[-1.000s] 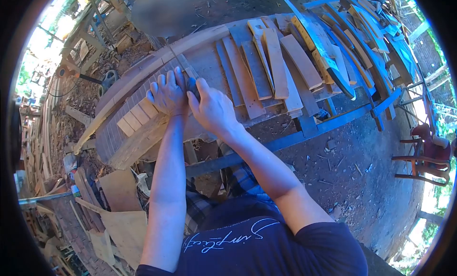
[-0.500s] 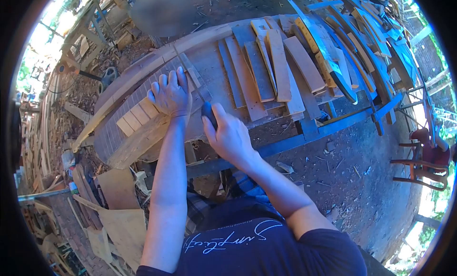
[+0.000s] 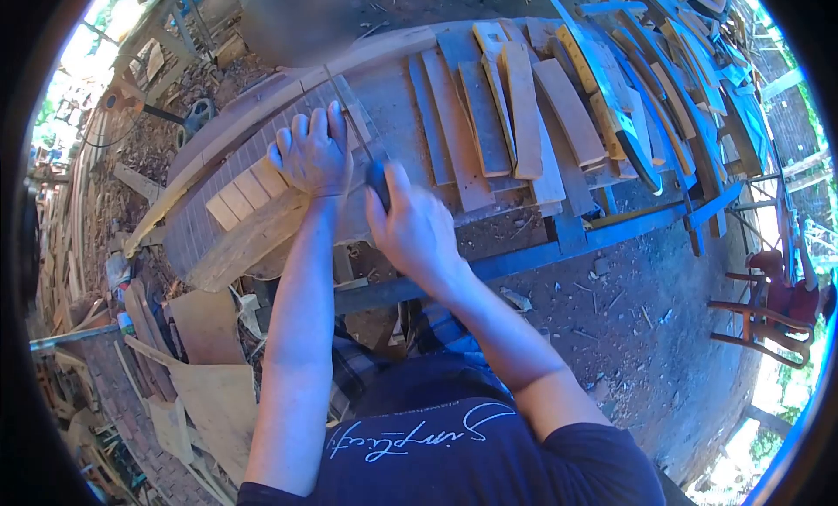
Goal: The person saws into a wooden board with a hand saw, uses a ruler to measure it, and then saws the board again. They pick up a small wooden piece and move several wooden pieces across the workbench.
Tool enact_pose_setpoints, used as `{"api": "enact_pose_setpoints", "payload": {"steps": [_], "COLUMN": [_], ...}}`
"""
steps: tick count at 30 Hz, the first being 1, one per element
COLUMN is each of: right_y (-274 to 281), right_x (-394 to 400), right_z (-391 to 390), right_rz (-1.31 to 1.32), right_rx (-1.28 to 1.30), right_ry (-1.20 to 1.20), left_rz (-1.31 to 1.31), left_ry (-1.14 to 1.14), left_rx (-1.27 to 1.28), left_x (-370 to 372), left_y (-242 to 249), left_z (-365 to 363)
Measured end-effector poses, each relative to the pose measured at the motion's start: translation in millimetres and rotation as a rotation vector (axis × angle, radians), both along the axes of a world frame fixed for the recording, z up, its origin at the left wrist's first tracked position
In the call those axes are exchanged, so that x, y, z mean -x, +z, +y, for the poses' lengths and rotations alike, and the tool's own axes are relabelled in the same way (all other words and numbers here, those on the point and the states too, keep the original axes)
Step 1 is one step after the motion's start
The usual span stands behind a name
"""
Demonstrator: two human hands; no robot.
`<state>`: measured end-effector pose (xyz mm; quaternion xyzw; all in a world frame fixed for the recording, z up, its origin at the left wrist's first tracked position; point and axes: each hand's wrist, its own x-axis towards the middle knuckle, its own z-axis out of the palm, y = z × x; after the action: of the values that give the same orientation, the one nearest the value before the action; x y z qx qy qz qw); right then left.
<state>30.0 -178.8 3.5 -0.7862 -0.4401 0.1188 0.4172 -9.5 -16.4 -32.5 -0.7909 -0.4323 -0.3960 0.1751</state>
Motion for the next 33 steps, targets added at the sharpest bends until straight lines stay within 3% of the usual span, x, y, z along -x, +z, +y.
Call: {"api": "enact_pose_setpoints", "payload": {"steps": [5,8,11,15,18,21,26,29,31,33], "right_y": [5,-2,0,1,0,-5,0,-4,-6,-7], "right_x": [-13,0,5,-11,-4,12,-12,-11,-13,-12], "right_z": [36,-11,-10,39,4,-31,40,27,18,18], "right_rz": [-0.088,0.036,0.023,-0.080,0.062,0.020,-0.039,-0.024,0.033,0.044], "right_rx": [-0.059,-0.084,-0.039,-0.046,-0.044,-0.072,-0.036,-0.046,-0.015,-0.050], "right_ry": [-0.042,0.012,-0.005,-0.033,0.010,0.012,-0.021,-0.039,-0.039,-0.046], "left_rz": [0.002,-0.013,-0.012,-0.012,-0.023,-0.048,-0.033,-0.028,0.035,0.033], "left_ry": [0.047,0.021,0.002,0.011,0.013,0.003,0.004,0.019,-0.218,-0.157], "left_rx": [-0.031,-0.005,-0.038,-0.011,-0.027,-0.044,-0.022,-0.093,-0.154,-0.117], "left_x": [-4,-2,0,-4,-3,-5,-5,-2,3,1], "left_y": [1,3,-1,-1,1,2,-4,-5,-7,-6], "left_z": [3,3,2,2,2,4,4,1,-5,-4]}}
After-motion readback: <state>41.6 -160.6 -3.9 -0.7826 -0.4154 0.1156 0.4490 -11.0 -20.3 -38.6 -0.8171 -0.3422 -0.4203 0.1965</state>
